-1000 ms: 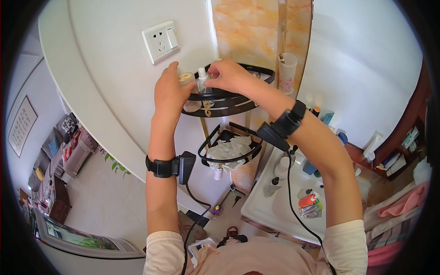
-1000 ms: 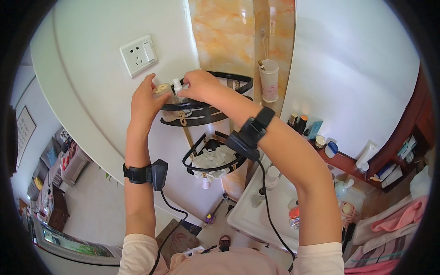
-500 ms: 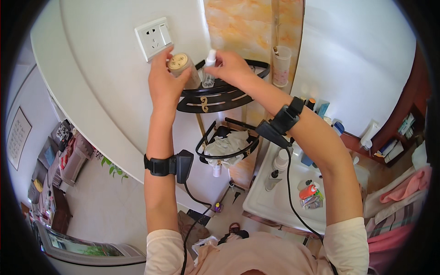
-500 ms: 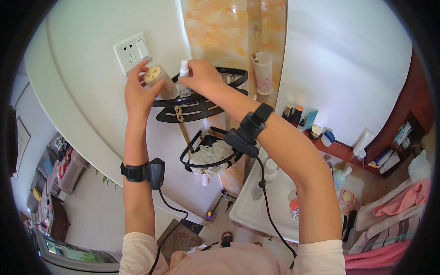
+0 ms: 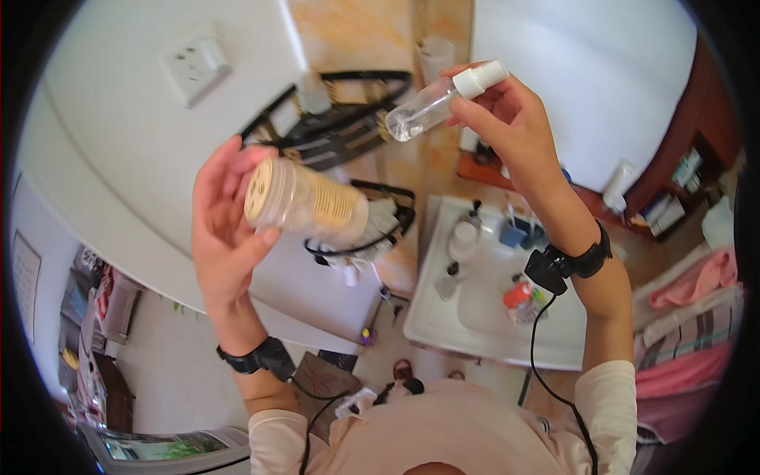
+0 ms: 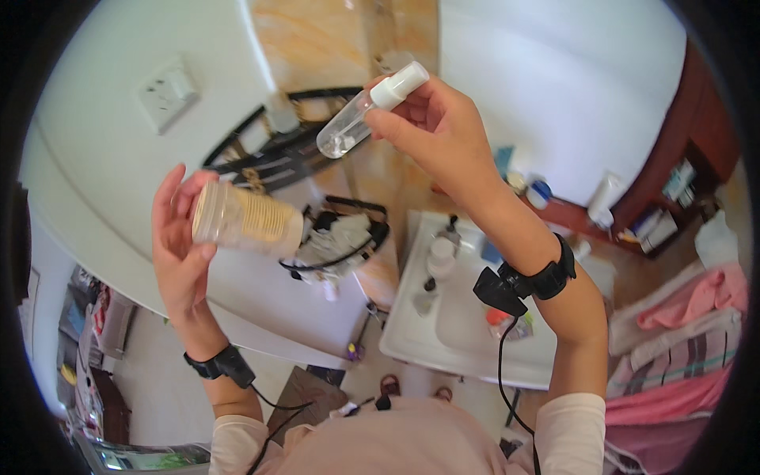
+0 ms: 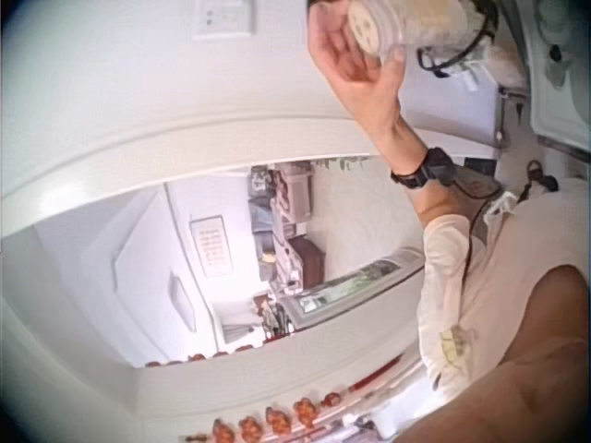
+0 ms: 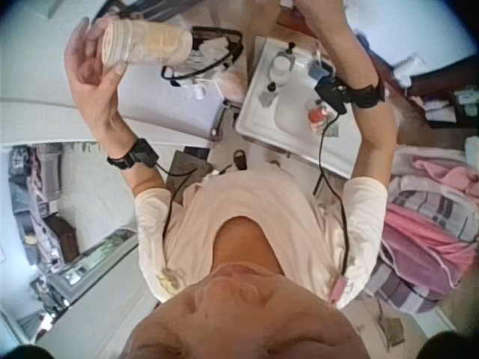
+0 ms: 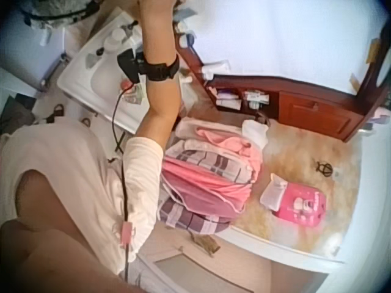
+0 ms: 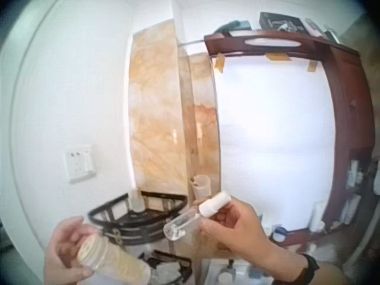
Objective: The person organizes and cleans a bathroom corner shelf by moving various toiletry bottles, tubes, and jars between the shelf and a sink, and then wiping the empty shelf and the adjacent wall with a white cloth.
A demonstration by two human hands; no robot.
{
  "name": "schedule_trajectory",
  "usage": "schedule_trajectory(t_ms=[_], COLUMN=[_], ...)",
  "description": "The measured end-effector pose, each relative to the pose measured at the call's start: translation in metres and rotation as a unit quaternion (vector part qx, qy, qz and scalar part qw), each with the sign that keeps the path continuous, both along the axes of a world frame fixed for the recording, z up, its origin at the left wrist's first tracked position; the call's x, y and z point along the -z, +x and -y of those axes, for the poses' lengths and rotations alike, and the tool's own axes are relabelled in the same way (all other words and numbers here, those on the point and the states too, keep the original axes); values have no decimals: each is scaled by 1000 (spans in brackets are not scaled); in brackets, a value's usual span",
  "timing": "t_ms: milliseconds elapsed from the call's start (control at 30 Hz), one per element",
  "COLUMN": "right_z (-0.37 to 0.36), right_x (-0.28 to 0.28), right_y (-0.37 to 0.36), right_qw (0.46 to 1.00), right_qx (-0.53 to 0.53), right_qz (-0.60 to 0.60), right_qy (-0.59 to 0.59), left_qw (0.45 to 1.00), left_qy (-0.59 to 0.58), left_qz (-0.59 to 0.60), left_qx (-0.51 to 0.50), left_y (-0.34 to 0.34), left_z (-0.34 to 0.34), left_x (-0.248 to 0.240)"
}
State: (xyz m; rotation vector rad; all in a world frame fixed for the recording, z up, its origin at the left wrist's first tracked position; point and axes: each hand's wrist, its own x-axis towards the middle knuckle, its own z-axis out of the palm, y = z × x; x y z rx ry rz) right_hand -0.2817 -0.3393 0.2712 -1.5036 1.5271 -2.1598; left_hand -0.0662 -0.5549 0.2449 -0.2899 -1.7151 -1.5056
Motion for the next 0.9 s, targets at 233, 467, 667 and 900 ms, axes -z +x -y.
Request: schedule_trajectory(t_ms=[233, 467, 667, 900], right_z=[-73, -115, -110, -112], right_x=[108, 263, 371, 406], right_y=[-22, -46, -53, -55], right_qw=[971, 911, 888, 873], right_qx=[69, 197, 211, 247], right_qz=[-59, -98, -68, -20], right_qy=[222, 347, 404, 420], left_qw=[948, 933, 934, 920], left_qy=[-79, -129, -134, -180], left_qz=[296, 337, 321, 331], left_qx=[90, 8, -83, -107], left_y=[-10, -41, -61, -71], left_z=[-40, -115, -164, -172], left_x=[132, 306, 366, 394])
